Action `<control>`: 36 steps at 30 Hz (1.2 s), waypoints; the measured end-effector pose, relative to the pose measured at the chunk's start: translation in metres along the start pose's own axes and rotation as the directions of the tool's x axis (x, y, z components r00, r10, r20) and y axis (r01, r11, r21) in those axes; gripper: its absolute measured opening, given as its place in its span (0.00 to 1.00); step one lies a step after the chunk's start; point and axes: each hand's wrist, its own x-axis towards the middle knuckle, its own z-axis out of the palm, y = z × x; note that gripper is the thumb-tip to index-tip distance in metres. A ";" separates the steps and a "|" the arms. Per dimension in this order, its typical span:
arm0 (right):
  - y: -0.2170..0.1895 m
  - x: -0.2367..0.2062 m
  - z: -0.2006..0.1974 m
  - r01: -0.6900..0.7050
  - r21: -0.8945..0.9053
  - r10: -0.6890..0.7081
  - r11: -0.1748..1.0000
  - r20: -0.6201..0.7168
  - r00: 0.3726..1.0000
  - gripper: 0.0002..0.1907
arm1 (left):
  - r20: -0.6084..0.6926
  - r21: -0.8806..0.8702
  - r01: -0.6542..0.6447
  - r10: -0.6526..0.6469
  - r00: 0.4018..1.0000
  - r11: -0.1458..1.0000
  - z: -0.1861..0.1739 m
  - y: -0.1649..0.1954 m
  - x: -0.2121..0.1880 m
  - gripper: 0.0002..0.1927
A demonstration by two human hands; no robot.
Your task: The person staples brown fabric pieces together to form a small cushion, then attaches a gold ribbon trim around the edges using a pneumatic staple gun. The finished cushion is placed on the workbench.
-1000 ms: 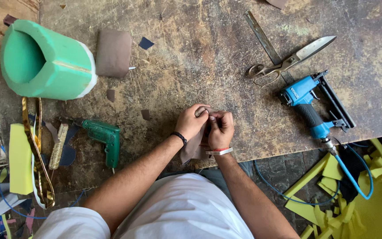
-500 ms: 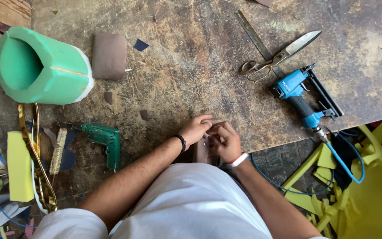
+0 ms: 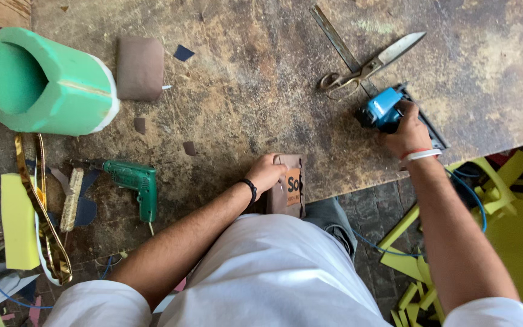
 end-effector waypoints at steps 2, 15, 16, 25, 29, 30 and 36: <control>-0.010 -0.014 -0.020 -0.100 0.080 0.086 0.992 0.159 0.984 0.37 | -0.010 -0.038 0.003 -0.003 1.000 0.999 0.002 0.006 -0.004 0.16; -0.091 -0.092 -0.018 -0.369 0.502 -0.032 0.782 0.623 0.781 0.06 | -0.062 -0.004 -0.203 0.202 0.977 0.979 0.041 0.003 0.004 0.20; -0.090 -0.092 -0.020 -0.386 0.495 -0.011 0.778 0.625 0.781 0.07 | -0.065 -0.014 -0.188 0.187 0.980 0.982 0.042 0.003 0.005 0.21; -0.074 -0.078 -0.026 -0.273 0.463 -0.071 0.844 0.599 0.798 0.11 | -0.124 0.143 -0.308 0.325 0.937 0.941 0.040 0.019 -0.003 0.24; -0.052 -0.049 -0.026 -0.057 0.069 0.031 0.996 0.336 0.941 0.24 | -0.181 0.371 -0.159 0.240 0.954 0.915 -0.009 0.051 -0.005 0.27; -0.047 -0.041 -0.020 0.042 0.015 -0.044 0.999 0.220 0.975 0.29 | -0.202 0.359 -0.109 0.191 0.961 0.927 -0.023 0.058 -0.005 0.29; -0.029 -0.010 0.026 0.244 -0.139 -0.265 0.960 -0.154 0.952 0.42 | -0.336 0.393 -0.249 0.391 0.857 0.885 -0.050 0.051 -0.001 0.44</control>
